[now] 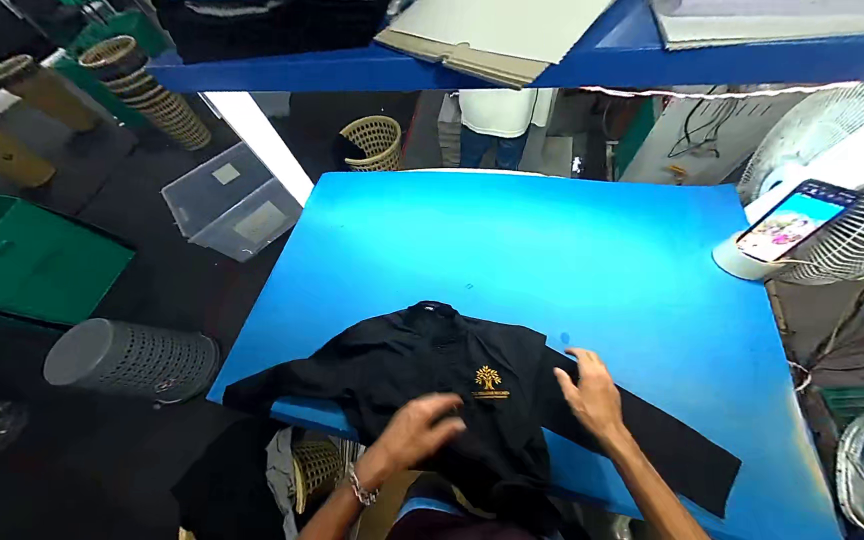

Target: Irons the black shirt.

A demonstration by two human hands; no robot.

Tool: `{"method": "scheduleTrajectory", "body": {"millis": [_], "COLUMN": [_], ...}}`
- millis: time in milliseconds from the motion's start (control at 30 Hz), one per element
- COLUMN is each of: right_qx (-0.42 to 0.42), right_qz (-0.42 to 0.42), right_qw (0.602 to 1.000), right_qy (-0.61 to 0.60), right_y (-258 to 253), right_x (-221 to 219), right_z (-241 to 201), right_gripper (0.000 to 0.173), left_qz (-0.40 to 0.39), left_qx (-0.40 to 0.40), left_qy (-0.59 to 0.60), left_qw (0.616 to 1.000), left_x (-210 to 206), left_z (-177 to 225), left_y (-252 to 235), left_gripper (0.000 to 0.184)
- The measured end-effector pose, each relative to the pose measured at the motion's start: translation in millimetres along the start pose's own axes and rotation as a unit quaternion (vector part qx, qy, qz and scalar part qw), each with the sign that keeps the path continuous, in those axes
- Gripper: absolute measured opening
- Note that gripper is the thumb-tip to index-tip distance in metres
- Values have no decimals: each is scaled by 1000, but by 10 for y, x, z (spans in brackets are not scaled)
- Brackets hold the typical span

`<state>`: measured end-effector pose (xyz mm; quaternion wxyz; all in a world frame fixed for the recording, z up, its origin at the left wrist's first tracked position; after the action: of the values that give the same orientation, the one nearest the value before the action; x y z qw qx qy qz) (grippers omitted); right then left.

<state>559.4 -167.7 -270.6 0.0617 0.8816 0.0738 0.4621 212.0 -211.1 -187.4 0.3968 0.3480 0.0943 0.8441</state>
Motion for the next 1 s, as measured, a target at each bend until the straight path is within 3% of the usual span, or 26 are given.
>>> {"method": "scheduleTrajectory", "body": {"millis": [100,167,233,300,400,467,533,600,633,667,700,800,900,1000], "right_qx": [39,41,39,25,18,35,69,143,170,181,173,61,-55,-63], "right_qz": [-4,1,-19,-55,-28,-37,-121,-168,-148,-106,-51,119,247,370], "right_qw": [999,997,994,994,999,996,966,917,907,908,914,932,953,927], "right_qy": [37,73,99,89,22,-76,-218,-332,-355,-362,-362,-337,-167,-13], "right_y": [-514,-730,-788,-715,-335,199,862,1430,1666,1863,2014,2177,2248,2623], "right_x": [-321,-458,-490,-401,-73,184,491,950,1201,1438,1639,2002,2407,3011], "right_z": [-369,-548,-681,-753,-823,-940,-1183,-1409,-1444,-1426,-1376,-1160,-1035,-931], "right_gripper": [55,57,49,37,26,25,23,18,15,13,13,11,10,23], "left_qz": [162,192,170,116,49,28,4,15,68,147,107,114,63,83], "left_qx": [138,230,290,277,129,31,-43,-93,-95,-81,-116,-172,-294,-335], "left_qy": [-117,-140,-116,-64,42,102,120,92,102,121,78,-112,-300,-271], "left_qw": [970,944,935,952,990,994,992,991,988,978,984,972,906,899], "left_x": [872,1273,1491,1606,1809,2095,2551,3027,3137,3189,3409,3617,3668,3623], "left_z": [-771,-1327,-1765,-2013,-1967,-1755,-1465,-886,-424,36,255,946,1652,2585], "left_y": [-25,-21,20,72,329,631,902,1054,1088,1054,940,105,-885,-1130], "left_gripper": [50,62,65,52,27,23,22,13,8,11,12,10,7,15]}}
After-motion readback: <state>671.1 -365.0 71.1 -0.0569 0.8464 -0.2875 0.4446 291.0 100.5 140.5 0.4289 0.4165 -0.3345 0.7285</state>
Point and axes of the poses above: each hand's wrist, its own y-axis away from the middle knuckle, its own x-axis out of the back of the hand, z = x × y, the point moved 2 cm from there along -y, towards the middle knuckle, and after that the axes turned 13 degrees about -z, right-handed, at the moved point
